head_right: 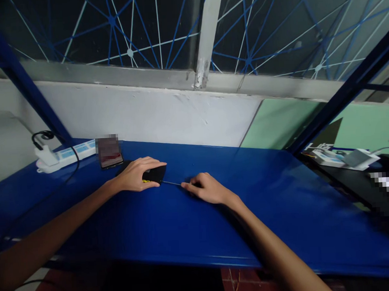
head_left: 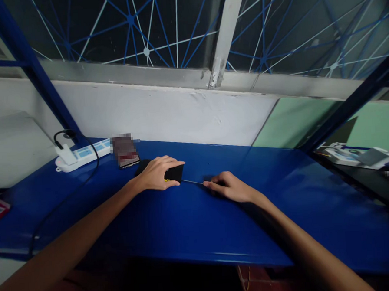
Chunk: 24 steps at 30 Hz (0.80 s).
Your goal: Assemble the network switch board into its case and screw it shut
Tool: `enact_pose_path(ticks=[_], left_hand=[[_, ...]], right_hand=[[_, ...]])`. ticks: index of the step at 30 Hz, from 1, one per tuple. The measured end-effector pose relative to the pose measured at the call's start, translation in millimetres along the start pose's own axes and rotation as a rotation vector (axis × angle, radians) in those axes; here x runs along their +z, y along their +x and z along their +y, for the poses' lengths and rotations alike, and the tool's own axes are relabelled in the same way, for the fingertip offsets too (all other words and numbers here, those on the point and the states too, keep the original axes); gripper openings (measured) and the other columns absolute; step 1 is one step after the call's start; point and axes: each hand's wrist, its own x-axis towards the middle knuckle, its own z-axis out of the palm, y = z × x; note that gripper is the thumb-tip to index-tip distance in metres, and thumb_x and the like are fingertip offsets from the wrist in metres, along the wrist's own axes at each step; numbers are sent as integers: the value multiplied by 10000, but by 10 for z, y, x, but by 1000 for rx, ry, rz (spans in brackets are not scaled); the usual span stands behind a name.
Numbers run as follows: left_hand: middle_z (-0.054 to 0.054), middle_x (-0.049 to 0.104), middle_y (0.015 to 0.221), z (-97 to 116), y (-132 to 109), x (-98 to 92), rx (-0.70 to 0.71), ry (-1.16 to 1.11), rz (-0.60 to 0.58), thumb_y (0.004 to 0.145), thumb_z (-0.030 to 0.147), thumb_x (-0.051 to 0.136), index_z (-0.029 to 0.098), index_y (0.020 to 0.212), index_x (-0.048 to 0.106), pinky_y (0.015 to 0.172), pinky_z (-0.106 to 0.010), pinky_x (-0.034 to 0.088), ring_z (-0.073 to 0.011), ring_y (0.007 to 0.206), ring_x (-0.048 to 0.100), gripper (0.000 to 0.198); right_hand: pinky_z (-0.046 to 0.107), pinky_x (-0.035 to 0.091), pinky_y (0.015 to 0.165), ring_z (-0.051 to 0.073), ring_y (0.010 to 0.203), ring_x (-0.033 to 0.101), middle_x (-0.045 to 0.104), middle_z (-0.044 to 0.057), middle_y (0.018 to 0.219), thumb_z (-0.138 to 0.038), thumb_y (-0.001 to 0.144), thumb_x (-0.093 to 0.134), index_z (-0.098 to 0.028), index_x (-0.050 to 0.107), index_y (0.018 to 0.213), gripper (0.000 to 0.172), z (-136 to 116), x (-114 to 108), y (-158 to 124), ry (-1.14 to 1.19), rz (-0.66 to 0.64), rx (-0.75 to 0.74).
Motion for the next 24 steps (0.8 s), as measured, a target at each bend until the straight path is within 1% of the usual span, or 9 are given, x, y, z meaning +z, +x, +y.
enact_pose_path(ticks=[2, 4, 6, 9, 11, 13, 17, 20, 24], left_hand=[[-127, 636, 1268, 21, 3, -6, -4, -7, -2, 789, 492, 678, 229, 1364, 533, 930, -471, 451, -309, 1158, 574, 648], [-129, 640, 1262, 36, 6, -10, -8, -10, 0, 786, 486, 683, 215, 1350, 548, 930, -467, 450, -308, 1155, 578, 640], [-132, 642, 1258, 44, 10, -19, -11, -5, -3, 783, 482, 683, 218, 1352, 547, 928, -473, 450, -311, 1149, 582, 642], [-130, 632, 1269, 49, 18, -49, -26, 5, -38, 786, 485, 673, 236, 1374, 523, 924, -481, 451, -318, 1151, 575, 657], [-126, 615, 1289, 50, 24, -72, -38, 8, -73, 789, 499, 667, 246, 1390, 504, 924, -479, 452, -321, 1163, 559, 672], [-122, 602, 1304, 48, 30, -86, -50, 8, -97, 791, 514, 664, 249, 1401, 491, 934, -479, 445, -322, 1173, 546, 687], [-122, 596, 1300, 30, 32, -70, -60, 10, -88, 805, 514, 655, 245, 1403, 488, 953, -480, 427, -319, 1173, 538, 677], [-124, 589, 1298, 1, 26, -34, -67, 15, -72, 819, 515, 648, 244, 1401, 489, 951, -481, 425, -318, 1173, 531, 661], [-121, 555, 1335, -13, 21, -4, -50, 9, -40, 827, 488, 656, 249, 1398, 490, 965, -490, 416, -321, 1186, 522, 641]], right_hand=[[272, 265, 501, 96, 454, 361, 474, -20, 509, -513, 949, 420, -173, 594, 622, 504, -44, -8, -22, -163, 54, -48], [281, 256, 515, 103, 458, 387, 511, -11, 515, -481, 944, 454, -176, 651, 694, 441, -61, -14, -36, -311, 135, -90], [286, 257, 529, 119, 498, 451, 592, 13, 581, -477, 929, 496, -184, 686, 772, 384, -51, -20, -40, -395, 196, -127], [282, 265, 547, 142, 591, 531, 670, 38, 727, -488, 900, 554, -195, 677, 808, 331, -20, -27, -39, -448, 253, -156], [274, 255, 542, 142, 598, 531, 667, 33, 748, -482, 883, 584, -195, 646, 815, 301, -6, -24, -37, -478, 266, -135], [271, 228, 526, 140, 563, 503, 638, 23, 698, -470, 873, 599, -191, 618, 845, 281, 2, -10, -34, -518, 262, -88], [274, 184, 512, 145, 522, 480, 600, 10, 623, -488, 870, 594, -185, 593, 907, 306, -2, 29, -25, -574, 249, -35], [270, 226, 526, 148, 552, 520, 617, 14, 633, -543, 909, 510, -184, 592, 885, 369, -8, 35, -21, -521, 261, -55], [271, 286, 572, 151, 625, 556, 650, 37, 721, -464, 976, 400, -184, 609, 796, 393, 20, -3, -8, -482, 241, -57]])
